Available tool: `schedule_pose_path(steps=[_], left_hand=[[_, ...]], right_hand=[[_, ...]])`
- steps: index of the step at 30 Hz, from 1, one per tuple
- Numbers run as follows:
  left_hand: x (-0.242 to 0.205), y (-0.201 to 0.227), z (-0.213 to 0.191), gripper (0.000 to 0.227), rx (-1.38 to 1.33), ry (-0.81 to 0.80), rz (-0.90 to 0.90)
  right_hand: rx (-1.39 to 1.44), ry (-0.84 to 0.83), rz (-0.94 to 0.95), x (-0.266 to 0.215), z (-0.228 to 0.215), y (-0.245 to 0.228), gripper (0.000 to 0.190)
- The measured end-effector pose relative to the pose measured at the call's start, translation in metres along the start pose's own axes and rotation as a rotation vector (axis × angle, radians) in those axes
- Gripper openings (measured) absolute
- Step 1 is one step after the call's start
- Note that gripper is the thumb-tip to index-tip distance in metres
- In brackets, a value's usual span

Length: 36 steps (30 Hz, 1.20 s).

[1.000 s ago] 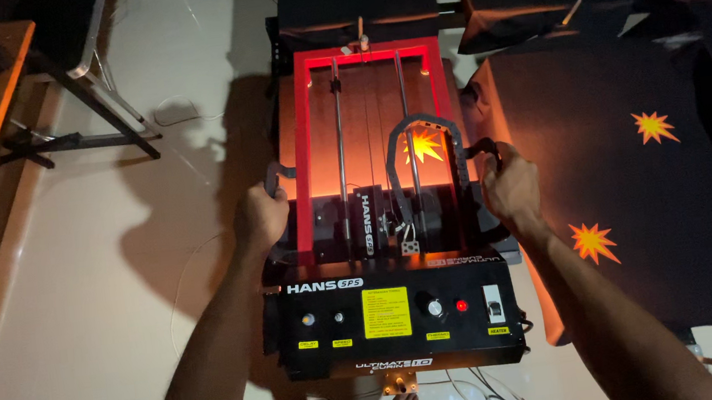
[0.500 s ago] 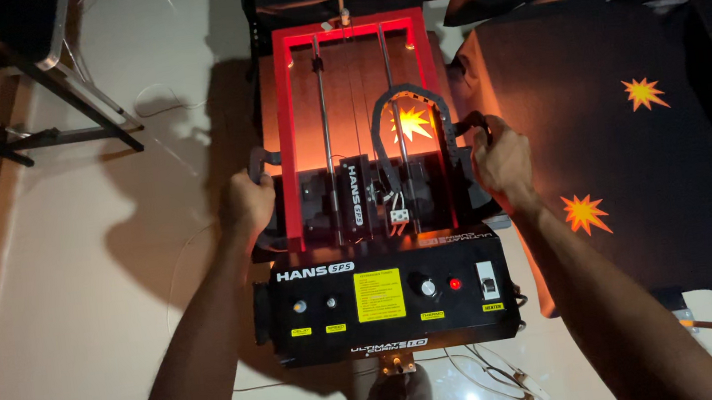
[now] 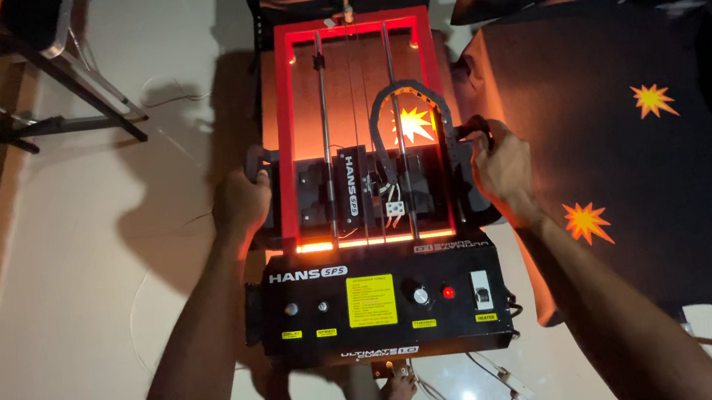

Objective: The person operates a heat press machine to apply a starburst design onto black t-shirts. They repeatedly lower and lift the heated press onto shirts laid out on tables, moving between different shirts to complete the process.

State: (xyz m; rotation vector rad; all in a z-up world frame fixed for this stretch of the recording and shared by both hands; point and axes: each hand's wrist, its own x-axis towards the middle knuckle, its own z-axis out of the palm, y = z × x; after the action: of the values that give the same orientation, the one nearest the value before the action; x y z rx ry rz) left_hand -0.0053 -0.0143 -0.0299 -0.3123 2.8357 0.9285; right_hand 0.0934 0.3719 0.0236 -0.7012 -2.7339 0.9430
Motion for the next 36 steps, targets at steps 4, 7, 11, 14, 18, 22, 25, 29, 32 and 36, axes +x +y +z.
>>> schedule_pose_path(steps=[4, 7, 11, 14, 18, 22, 25, 29, 32, 36], left_hand=[[-0.005, 0.005, -0.001, 0.042, -0.018, -0.001, 0.006], [-0.013, 0.010, -0.007, 0.049, 0.049, -0.028, -0.034], [-0.017, 0.017, -0.012, 0.051, 0.092, -0.064, -0.039], [-0.015, 0.020, -0.014, 0.053, 0.110, -0.071, -0.032], [-0.002, 0.007, -0.005, 0.056, 0.113, -0.079, -0.044], [-0.018, 0.025, -0.019, 0.054, 0.099, -0.068, -0.054], [-0.017, 0.022, -0.017, 0.055, 0.126, -0.079, -0.027], [-0.016, 0.017, -0.014, 0.052, 0.093, -0.055, -0.009], [-0.016, 0.015, -0.014, 0.053, 0.095, -0.046, -0.024], [-0.017, 0.018, -0.015, 0.055, 0.112, -0.045, -0.037]], right_hand=[[0.040, 0.025, -0.012, 0.006, 0.004, 0.008, 0.029], [0.047, -0.004, 0.005, 0.003, 0.002, 0.008, 0.030], [0.052, 0.019, 0.002, 0.000, 0.000, 0.003, 0.029], [0.060, 0.008, 0.013, -0.002, -0.002, -0.002, 0.032], [0.088, 0.011, -0.021, 0.003, 0.001, 0.013, 0.037], [0.023, -0.021, 0.010, 0.009, 0.002, 0.007, 0.037], [0.032, -0.013, 0.020, 0.016, 0.008, 0.016, 0.032], [0.065, -0.017, 0.020, 0.016, 0.008, 0.019, 0.029], [0.057, -0.018, 0.025, 0.014, 0.007, 0.013, 0.028], [0.059, -0.027, 0.028, 0.002, -0.005, -0.003, 0.032]])
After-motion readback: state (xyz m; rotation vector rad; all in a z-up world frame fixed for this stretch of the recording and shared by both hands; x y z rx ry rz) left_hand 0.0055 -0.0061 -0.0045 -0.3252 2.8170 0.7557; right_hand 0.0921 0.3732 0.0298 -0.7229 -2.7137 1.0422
